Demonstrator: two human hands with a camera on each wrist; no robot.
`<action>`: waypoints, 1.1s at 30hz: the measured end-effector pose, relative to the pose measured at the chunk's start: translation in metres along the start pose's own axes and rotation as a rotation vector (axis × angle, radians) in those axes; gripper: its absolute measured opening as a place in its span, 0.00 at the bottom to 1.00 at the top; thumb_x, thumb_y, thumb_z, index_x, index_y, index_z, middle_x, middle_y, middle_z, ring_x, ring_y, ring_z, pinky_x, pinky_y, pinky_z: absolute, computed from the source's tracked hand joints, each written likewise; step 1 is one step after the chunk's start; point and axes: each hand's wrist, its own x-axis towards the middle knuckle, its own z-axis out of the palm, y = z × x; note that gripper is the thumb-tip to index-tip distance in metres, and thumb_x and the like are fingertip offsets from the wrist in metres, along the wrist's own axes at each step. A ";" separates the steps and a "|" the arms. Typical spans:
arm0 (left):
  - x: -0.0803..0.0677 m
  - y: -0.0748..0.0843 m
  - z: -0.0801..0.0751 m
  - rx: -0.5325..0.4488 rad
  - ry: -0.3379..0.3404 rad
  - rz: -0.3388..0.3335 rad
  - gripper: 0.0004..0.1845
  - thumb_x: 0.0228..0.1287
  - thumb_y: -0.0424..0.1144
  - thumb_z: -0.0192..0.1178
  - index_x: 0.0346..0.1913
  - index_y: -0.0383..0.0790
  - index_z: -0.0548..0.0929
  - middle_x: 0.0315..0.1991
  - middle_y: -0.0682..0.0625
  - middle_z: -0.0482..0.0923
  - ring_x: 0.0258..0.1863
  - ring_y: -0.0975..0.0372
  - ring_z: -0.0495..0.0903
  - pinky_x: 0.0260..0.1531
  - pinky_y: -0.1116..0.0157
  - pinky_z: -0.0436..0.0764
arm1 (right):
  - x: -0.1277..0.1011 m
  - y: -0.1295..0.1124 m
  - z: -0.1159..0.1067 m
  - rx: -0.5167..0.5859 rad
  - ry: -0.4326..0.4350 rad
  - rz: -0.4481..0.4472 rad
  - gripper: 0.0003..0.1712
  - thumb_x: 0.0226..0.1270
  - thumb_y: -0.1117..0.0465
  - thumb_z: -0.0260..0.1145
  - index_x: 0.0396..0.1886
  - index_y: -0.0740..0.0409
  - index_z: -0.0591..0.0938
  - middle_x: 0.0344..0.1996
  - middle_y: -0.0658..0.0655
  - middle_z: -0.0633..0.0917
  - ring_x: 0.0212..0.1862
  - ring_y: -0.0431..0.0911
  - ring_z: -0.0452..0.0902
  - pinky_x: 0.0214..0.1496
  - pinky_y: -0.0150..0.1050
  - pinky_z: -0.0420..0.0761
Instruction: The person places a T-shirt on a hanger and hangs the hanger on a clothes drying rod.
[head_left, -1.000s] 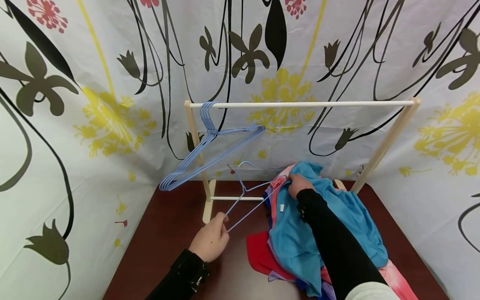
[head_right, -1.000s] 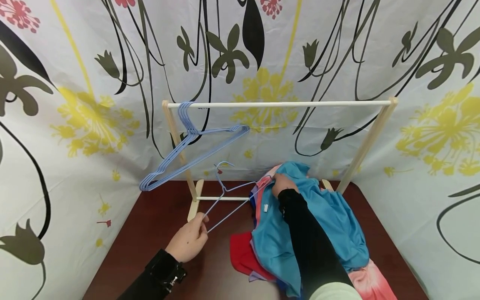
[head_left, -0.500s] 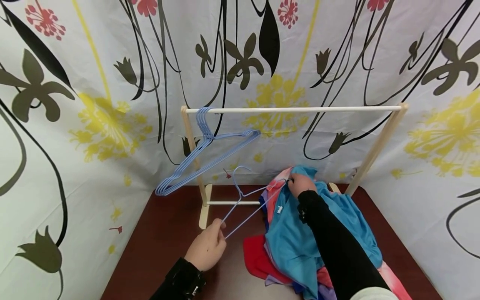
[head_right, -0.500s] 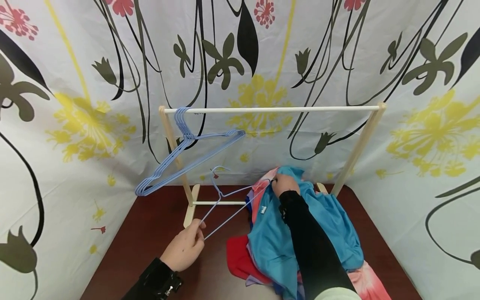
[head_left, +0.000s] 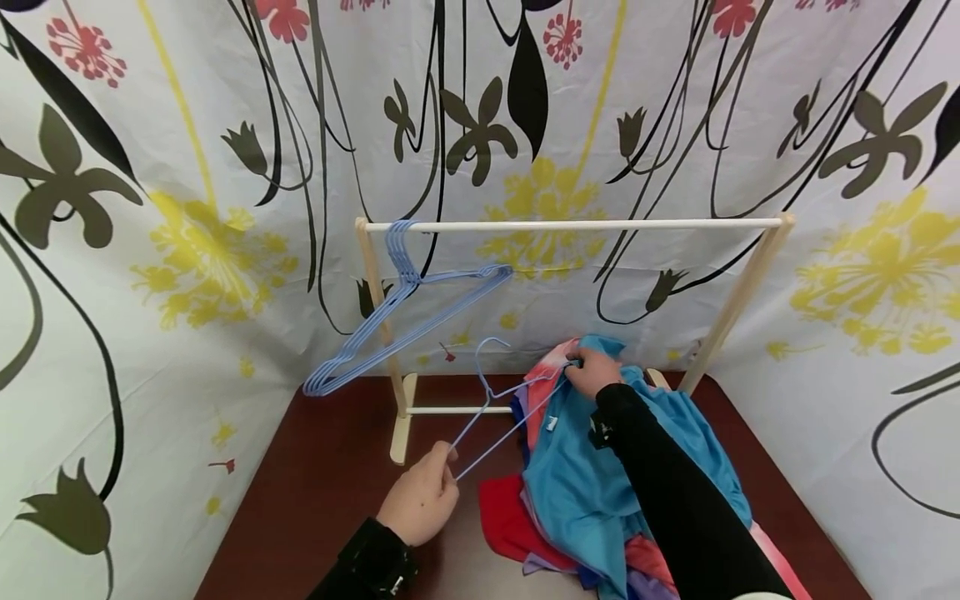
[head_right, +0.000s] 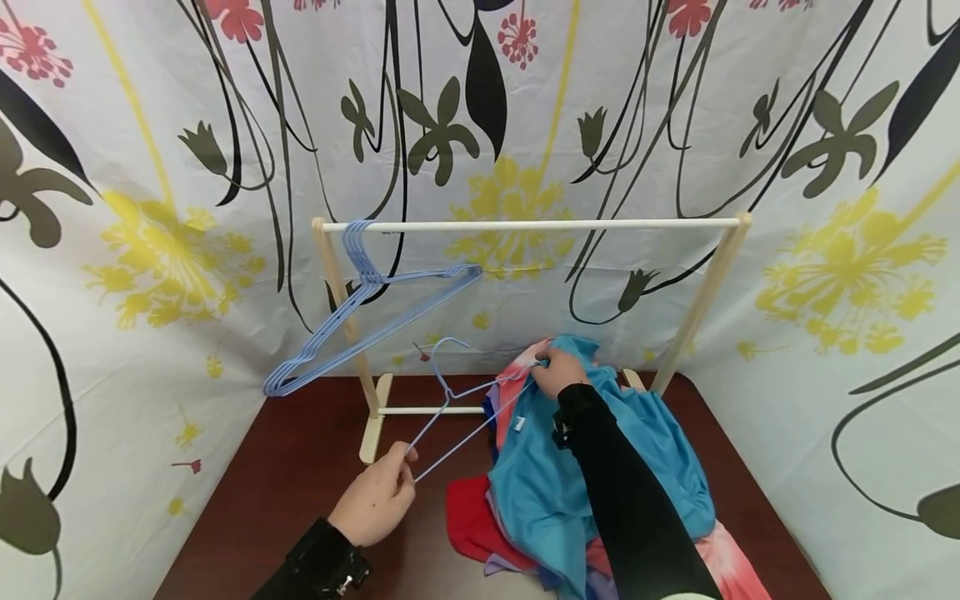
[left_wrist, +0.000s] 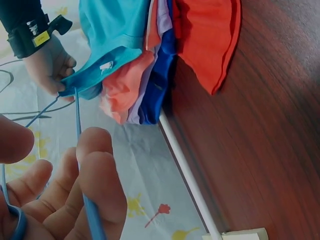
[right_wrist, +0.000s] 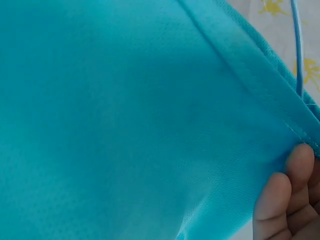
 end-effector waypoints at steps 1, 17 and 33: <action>0.000 0.001 0.001 -0.001 0.005 0.000 0.13 0.69 0.35 0.54 0.55 0.44 0.73 0.28 0.59 0.71 0.18 0.67 0.69 0.23 0.66 0.71 | 0.000 -0.001 0.000 0.005 -0.005 -0.005 0.26 0.74 0.59 0.55 0.67 0.66 0.74 0.62 0.70 0.77 0.55 0.61 0.76 0.59 0.57 0.72; 0.004 0.013 0.015 -0.019 -0.025 -0.066 0.16 0.70 0.40 0.57 0.58 0.42 0.74 0.33 0.57 0.71 0.24 0.65 0.72 0.26 0.64 0.73 | -0.008 -0.006 0.003 0.018 -0.037 -0.084 0.25 0.69 0.62 0.60 0.65 0.65 0.76 0.39 0.61 0.81 0.35 0.51 0.73 0.39 0.45 0.72; 0.007 0.025 0.025 -0.129 -0.049 -0.111 0.19 0.70 0.40 0.61 0.60 0.41 0.72 0.35 0.54 0.72 0.28 0.61 0.74 0.30 0.61 0.76 | -0.026 -0.021 0.003 0.027 -0.032 -0.093 0.19 0.74 0.65 0.57 0.60 0.62 0.81 0.28 0.54 0.81 0.29 0.47 0.75 0.32 0.41 0.73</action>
